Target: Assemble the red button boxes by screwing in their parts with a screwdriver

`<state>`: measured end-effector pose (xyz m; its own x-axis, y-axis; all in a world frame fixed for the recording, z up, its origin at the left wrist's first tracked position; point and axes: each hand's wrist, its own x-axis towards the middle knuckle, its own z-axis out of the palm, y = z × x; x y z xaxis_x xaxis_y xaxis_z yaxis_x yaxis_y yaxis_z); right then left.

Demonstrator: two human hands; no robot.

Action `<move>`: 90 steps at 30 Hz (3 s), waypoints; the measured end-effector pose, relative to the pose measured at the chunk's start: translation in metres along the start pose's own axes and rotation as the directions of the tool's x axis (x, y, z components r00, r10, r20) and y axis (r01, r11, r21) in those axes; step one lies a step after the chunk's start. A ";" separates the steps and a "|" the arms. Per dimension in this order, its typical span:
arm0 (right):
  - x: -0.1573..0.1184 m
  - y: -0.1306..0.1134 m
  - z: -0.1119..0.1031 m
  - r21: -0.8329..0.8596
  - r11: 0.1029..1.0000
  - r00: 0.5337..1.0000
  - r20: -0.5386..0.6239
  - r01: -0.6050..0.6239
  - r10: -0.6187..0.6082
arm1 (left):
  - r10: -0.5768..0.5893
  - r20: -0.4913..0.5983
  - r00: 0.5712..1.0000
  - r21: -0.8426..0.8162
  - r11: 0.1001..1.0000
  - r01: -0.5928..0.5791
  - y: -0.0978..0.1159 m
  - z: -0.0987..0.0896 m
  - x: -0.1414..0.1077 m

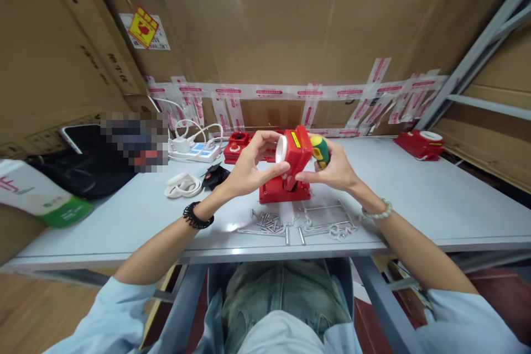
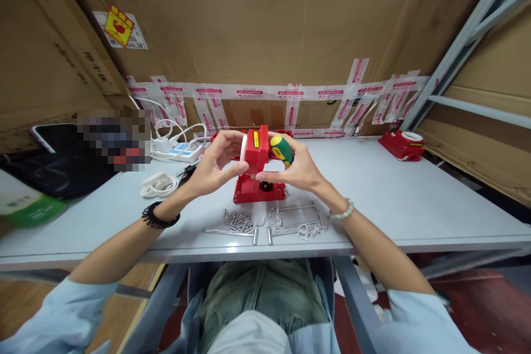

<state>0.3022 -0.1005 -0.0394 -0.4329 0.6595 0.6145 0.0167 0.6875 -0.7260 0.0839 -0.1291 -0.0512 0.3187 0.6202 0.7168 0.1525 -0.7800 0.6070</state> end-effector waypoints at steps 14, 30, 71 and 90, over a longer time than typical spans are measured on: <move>-0.004 0.010 0.011 0.071 0.997 0.996 0.091 -0.017 0.010 | 0.289 -0.043 0.956 0.428 0.870 -0.243 -0.001 0.012 -0.005; -0.003 -0.001 0.001 -0.552 0.714 0.891 0.135 0.431 -0.434 | -0.543 0.175 0.821 -0.261 0.779 0.570 0.003 0.000 -0.004; -0.005 0.006 0.006 -0.395 0.901 0.976 -0.044 0.180 -0.214 | -0.187 0.041 0.981 -0.102 0.976 0.191 -0.001 -0.008 -0.008; -0.012 0.010 0.012 -0.620 0.584 0.851 0.354 0.524 -0.387 | -0.513 0.000 0.859 -0.214 0.839 0.501 -0.003 -0.008 0.000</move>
<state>0.2968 -0.1047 -0.0575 -0.6943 0.1873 0.6949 0.3414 0.9357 0.0889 0.0756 -0.1263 -0.0503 0.1958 0.9323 0.3041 0.0871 -0.3254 0.9416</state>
